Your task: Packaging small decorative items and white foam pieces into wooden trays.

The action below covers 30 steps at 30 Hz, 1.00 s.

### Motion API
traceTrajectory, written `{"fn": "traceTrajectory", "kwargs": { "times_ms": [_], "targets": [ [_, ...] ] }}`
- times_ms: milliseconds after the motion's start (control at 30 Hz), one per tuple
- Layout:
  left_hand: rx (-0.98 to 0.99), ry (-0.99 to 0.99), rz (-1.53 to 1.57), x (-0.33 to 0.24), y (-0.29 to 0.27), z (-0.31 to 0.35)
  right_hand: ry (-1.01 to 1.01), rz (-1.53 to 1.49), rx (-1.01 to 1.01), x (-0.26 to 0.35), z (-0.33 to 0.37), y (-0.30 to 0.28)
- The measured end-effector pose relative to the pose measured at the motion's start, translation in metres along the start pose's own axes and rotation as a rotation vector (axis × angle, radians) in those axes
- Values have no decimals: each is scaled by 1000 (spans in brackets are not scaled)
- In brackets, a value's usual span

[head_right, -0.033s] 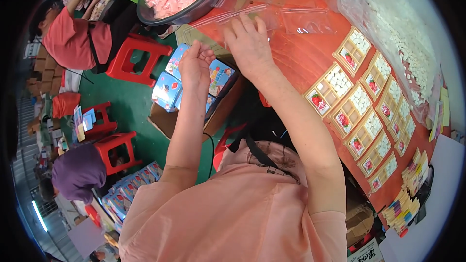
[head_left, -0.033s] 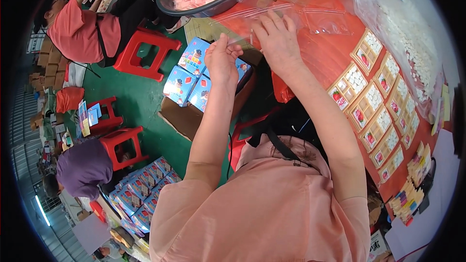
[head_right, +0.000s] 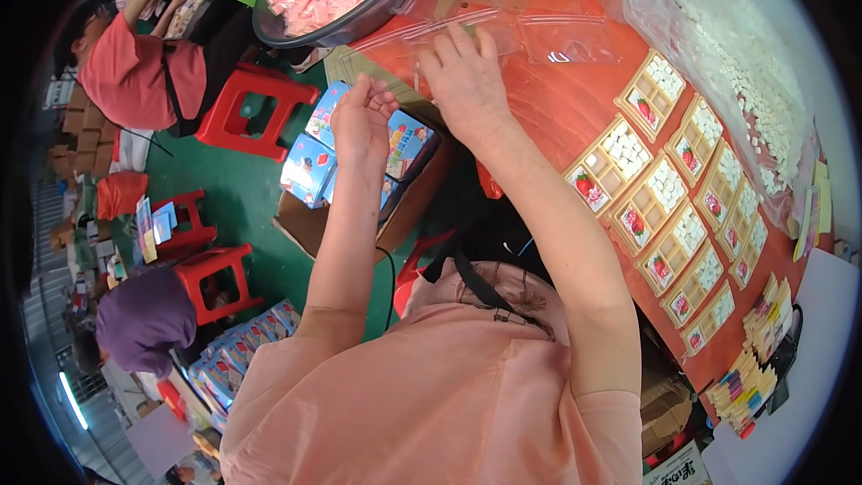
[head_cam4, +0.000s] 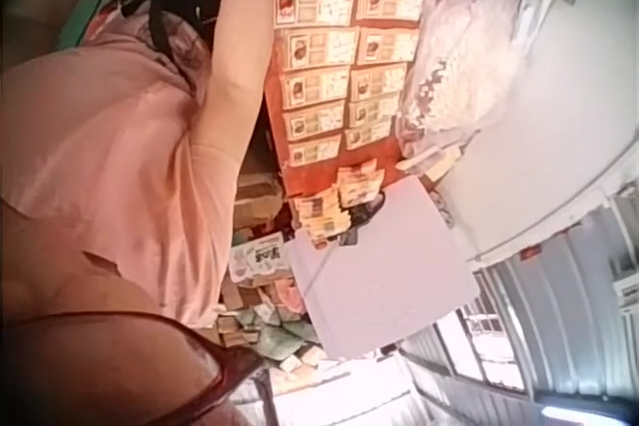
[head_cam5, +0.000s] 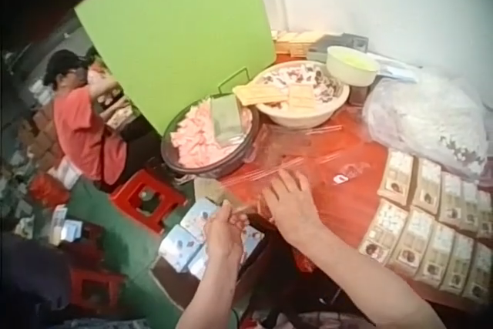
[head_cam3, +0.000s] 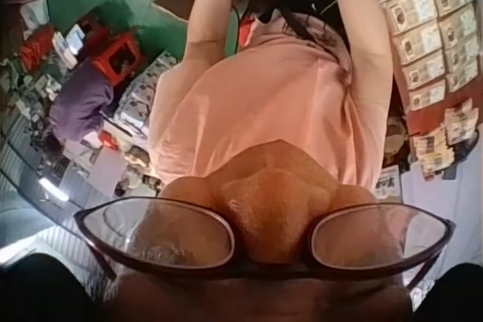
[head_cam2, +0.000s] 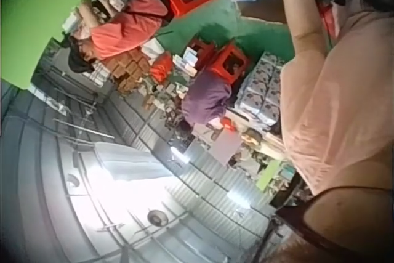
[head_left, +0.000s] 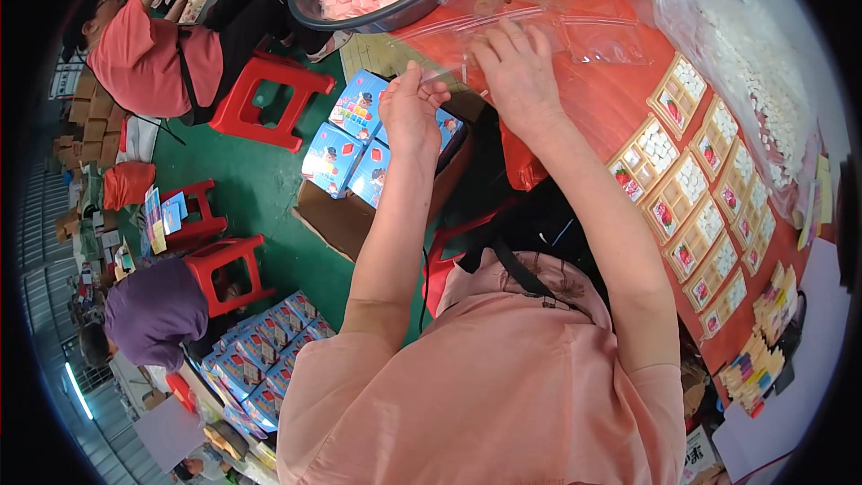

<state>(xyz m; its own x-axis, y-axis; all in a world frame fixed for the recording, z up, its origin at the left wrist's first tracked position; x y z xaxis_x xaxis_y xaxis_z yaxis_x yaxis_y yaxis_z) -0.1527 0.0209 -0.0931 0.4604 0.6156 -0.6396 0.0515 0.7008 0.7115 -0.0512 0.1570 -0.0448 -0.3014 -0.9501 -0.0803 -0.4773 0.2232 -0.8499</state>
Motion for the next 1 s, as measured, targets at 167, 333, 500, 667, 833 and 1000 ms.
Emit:
{"fn": "traceTrajectory", "kwargs": {
  "times_ms": [167,333,500,667,833,1000],
  "targets": [
    [-113,-3,31,-2,-11,-2,-18,138,38,-34,-5,1],
    [-152,57,31,-9,-19,13,-4,234,104,-59,4,-7],
    [-92,19,64,-20,-42,27,1,194,73,-60,40,-63],
    [-47,-10,67,-23,-34,49,65,90,239,-62,108,-95],
    [83,-129,21,5,13,77,92,45,288,-71,128,-90],
    [224,-287,-40,36,50,109,367,-172,135,-79,115,-126]
  ]
}}
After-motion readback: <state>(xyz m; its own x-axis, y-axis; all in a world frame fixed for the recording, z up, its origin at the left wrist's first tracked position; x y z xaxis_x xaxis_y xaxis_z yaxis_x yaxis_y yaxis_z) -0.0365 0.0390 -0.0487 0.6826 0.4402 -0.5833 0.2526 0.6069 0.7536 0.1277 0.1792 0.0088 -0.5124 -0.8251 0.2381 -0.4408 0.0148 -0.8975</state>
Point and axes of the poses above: each hand's wrist, its own z-axis away from the middle knuckle, its own y-axis out of the palm, x = y × z, the point moved 4 cm from there along -z, towards the middle knuckle, and after that the axes turned 13 degrees about z, right-handed, at the moved point
